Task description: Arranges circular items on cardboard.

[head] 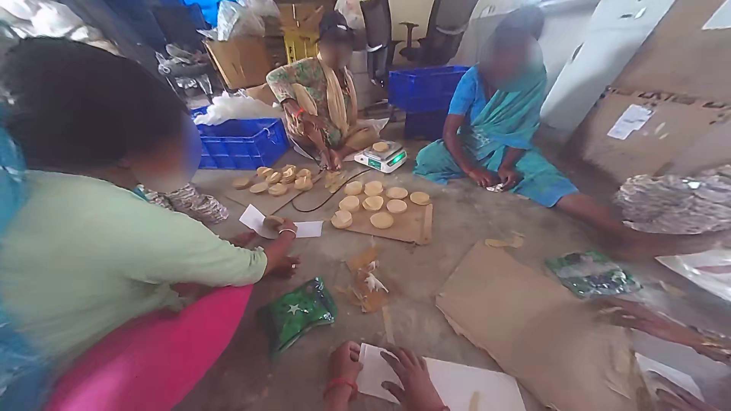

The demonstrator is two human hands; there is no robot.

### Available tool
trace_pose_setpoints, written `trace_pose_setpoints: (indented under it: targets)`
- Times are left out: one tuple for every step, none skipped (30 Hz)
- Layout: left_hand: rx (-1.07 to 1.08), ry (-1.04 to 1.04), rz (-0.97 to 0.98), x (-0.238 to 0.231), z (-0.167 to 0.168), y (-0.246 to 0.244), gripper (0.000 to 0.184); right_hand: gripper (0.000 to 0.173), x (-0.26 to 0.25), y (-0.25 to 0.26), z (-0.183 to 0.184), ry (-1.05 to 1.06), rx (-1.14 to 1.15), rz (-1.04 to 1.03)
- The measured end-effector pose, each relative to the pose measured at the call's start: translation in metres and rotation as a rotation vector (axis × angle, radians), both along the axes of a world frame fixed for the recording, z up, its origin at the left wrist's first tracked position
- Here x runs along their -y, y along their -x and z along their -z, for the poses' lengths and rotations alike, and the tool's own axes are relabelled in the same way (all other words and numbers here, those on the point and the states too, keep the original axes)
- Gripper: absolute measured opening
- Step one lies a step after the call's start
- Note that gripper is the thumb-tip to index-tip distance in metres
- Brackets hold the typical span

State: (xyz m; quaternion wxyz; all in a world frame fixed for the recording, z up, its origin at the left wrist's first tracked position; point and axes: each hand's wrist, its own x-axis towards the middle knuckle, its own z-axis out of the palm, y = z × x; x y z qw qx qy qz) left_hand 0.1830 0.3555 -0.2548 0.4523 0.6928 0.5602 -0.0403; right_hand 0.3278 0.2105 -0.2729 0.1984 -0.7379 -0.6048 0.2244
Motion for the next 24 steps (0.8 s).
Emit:
trace_pose_setpoints:
  targets:
    - [0.005,0.001,0.001,0.000,0.000,0.001,0.043,0.051,0.009,-0.003,-0.009,-0.035,-0.050,0.013]
    - [0.005,0.004,0.003,0.000,0.000,0.002,0.042,0.050,0.022,-0.008,-0.018,-0.069,-0.100,0.010]
    - [0.008,0.011,0.001,-0.001,0.000,0.002,0.042,0.049,0.038,-0.014,-0.028,-0.080,-0.152,-0.009]
    - [0.013,0.014,-0.005,-0.001,0.000,0.002,0.043,0.046,0.055,-0.022,-0.043,-0.019,-0.205,-0.034]
    - [0.014,0.013,-0.011,0.000,-0.001,0.001,0.043,0.042,0.074,-0.030,-0.061,0.108,-0.233,-0.065]
    - [0.020,0.005,-0.015,0.000,-0.004,0.000,0.044,0.039,0.093,-0.038,-0.081,0.265,-0.219,-0.105]
    - [0.020,-0.002,-0.016,0.001,-0.008,0.000,0.045,0.037,0.110,-0.043,-0.102,0.454,-0.176,-0.147]
    - [0.022,-0.008,-0.019,0.003,-0.012,-0.002,0.046,0.038,0.128,-0.046,-0.124,0.652,-0.114,-0.182]
    - [0.044,-0.017,-0.036,0.007,-0.016,-0.005,0.046,0.039,0.145,-0.046,-0.147,0.820,-0.069,-0.202]
    - [0.062,-0.041,-0.045,0.008,-0.009,-0.005,0.045,0.043,0.160,-0.044,-0.164,0.932,-0.036,-0.218]
    - [0.068,-0.057,-0.033,0.008,-0.003,-0.004,0.045,0.050,0.174,-0.041,-0.176,0.979,-0.013,-0.220]
    - [0.064,-0.067,-0.002,0.007,0.000,-0.001,0.045,0.057,0.183,-0.038,-0.187,0.996,-0.025,-0.193]
    - [0.062,-0.074,0.016,0.005,0.001,0.000,0.046,0.062,0.187,-0.034,-0.199,1.010,-0.067,-0.142]
    - [0.062,-0.077,0.018,0.004,0.000,0.000,0.046,0.061,0.192,-0.031,-0.203,0.977,-0.109,-0.078]
    - [0.063,-0.073,0.014,0.005,-0.002,0.000,0.046,0.057,0.199,-0.028,-0.202,0.926,-0.145,-0.040]
    - [0.068,-0.070,0.006,0.006,-0.004,0.001,0.047,0.050,0.209,-0.024,-0.197,0.846,-0.182,-0.018]
    - [0.072,-0.064,0.000,0.006,-0.005,0.001,0.047,0.038,0.227,-0.020,-0.178,0.683,-0.207,0.009]
    - [0.071,-0.060,-0.002,0.006,-0.008,0.002,0.047,0.024,0.248,-0.018,-0.148,0.468,-0.208,0.048]
    - [0.069,-0.057,-0.005,0.006,-0.009,0.003,0.046,0.015,0.260,-0.016,-0.130,0.357,-0.227,0.085]
    - [0.066,-0.055,-0.011,0.006,-0.010,0.003,0.046,0.012,0.261,-0.017,-0.129,0.348,-0.260,0.119]
    - [0.069,-0.056,-0.021,0.007,-0.010,0.003,0.045,0.013,0.260,-0.018,-0.134,0.365,-0.296,0.158]
    - [0.071,-0.055,-0.029,0.008,-0.010,0.003,0.045,0.014,0.260,-0.020,-0.135,0.344,-0.320,0.199]
    - [0.077,-0.051,-0.036,0.008,-0.010,0.003,0.045,0.012,0.263,-0.024,-0.133,0.298,-0.331,0.229]
    - [0.079,-0.048,-0.038,0.008,-0.011,0.003,0.045,0.012,0.265,-0.027,-0.132,0.271,-0.336,0.258]
